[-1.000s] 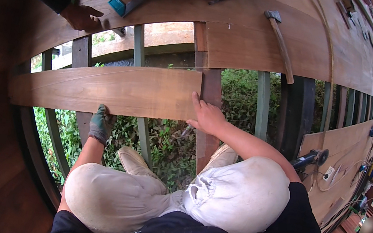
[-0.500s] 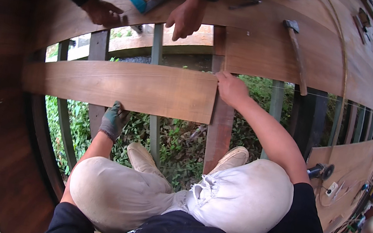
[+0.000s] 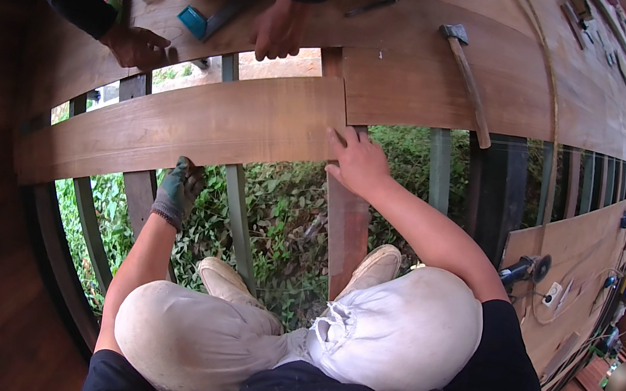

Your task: The person uses an angle grinder to cut a wooden plank on a curved wooden floor. They then measure and mark the plank with a square and pencil, cut it again, and fit it into a gap in the floor with assistance from another person.

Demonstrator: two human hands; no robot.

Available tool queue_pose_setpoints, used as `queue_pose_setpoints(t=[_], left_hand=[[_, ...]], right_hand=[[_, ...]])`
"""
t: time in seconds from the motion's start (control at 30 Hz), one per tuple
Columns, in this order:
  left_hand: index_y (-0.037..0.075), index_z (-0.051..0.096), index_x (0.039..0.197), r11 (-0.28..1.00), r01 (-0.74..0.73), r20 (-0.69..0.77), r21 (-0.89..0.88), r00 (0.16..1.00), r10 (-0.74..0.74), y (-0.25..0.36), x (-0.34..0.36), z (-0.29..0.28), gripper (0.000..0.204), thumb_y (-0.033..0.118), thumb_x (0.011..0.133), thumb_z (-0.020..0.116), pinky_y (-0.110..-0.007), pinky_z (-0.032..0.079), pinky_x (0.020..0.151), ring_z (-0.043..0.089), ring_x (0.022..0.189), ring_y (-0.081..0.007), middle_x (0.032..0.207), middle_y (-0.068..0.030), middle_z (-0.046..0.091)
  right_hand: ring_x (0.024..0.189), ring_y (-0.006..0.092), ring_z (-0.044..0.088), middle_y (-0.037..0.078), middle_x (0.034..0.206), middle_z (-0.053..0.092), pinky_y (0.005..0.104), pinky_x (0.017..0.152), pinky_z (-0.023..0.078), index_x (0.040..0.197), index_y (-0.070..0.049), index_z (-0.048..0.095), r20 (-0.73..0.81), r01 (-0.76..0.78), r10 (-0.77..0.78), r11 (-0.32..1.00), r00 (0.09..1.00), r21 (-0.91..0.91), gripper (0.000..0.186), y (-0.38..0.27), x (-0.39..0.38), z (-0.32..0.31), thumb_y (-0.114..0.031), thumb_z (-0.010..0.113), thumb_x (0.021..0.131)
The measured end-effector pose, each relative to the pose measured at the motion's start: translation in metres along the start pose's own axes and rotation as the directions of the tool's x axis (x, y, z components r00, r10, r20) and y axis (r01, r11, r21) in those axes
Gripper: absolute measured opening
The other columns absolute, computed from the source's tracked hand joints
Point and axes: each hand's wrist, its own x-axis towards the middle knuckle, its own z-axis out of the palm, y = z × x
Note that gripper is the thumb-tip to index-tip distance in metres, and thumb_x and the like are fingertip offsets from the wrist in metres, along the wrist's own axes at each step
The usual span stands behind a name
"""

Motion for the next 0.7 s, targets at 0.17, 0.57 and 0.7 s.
queue_pose_setpoints(t=[0.17, 0.57, 0.7], left_hand=[[0.018, 0.060, 0.106, 1.000, -0.024, 0.025, -0.006, 0.999, 0.025, 0.011, 0.022, 0.013, 0.014, 0.031, 0.104, 0.064, -0.034, 0.051, 0.074, 0.067, 0.096, -0.0170, 0.100, 0.0022, 0.068], [0.017, 0.062, 0.114, 0.999, -0.026, 0.099, 0.022, 0.995, 0.023, 0.023, 0.056, -0.001, 0.015, 0.029, 0.105, 0.062, -0.041, 0.053, 0.089, 0.065, 0.099, -0.0199, 0.105, 0.0002, 0.067], [0.017, 0.062, 0.121, 0.999, -0.017, 0.066, 0.044, 0.998, 0.014, 0.026, 0.045, 0.009, 0.022, 0.031, 0.104, 0.064, -0.042, 0.051, 0.100, 0.063, 0.118, -0.0228, 0.119, -0.0016, 0.067]], right_hand=[[0.130, 0.0323, 0.049, 0.013, 0.129, 0.057, 0.0498, 0.111, 0.041, 0.138, -0.008, 0.059, -0.218, 0.061, -0.064, 0.998, 0.974, -0.022, 0.061, 0.017, 0.020, 0.007, -0.033, 0.075, 0.085], [0.142, 0.0326, 0.041, 0.014, 0.139, 0.053, 0.0527, 0.123, 0.030, 0.141, -0.002, 0.055, -0.229, 0.132, -0.114, 0.989, 0.967, 0.065, 0.062, 0.035, 0.040, 0.021, -0.027, 0.075, 0.088], [0.145, 0.0314, 0.039, 0.013, 0.147, 0.051, 0.0539, 0.123, 0.029, 0.142, -0.002, 0.055, -0.266, 0.148, -0.122, 0.986, 0.956, 0.078, 0.060, 0.037, 0.038, 0.024, -0.028, 0.072, 0.091]])
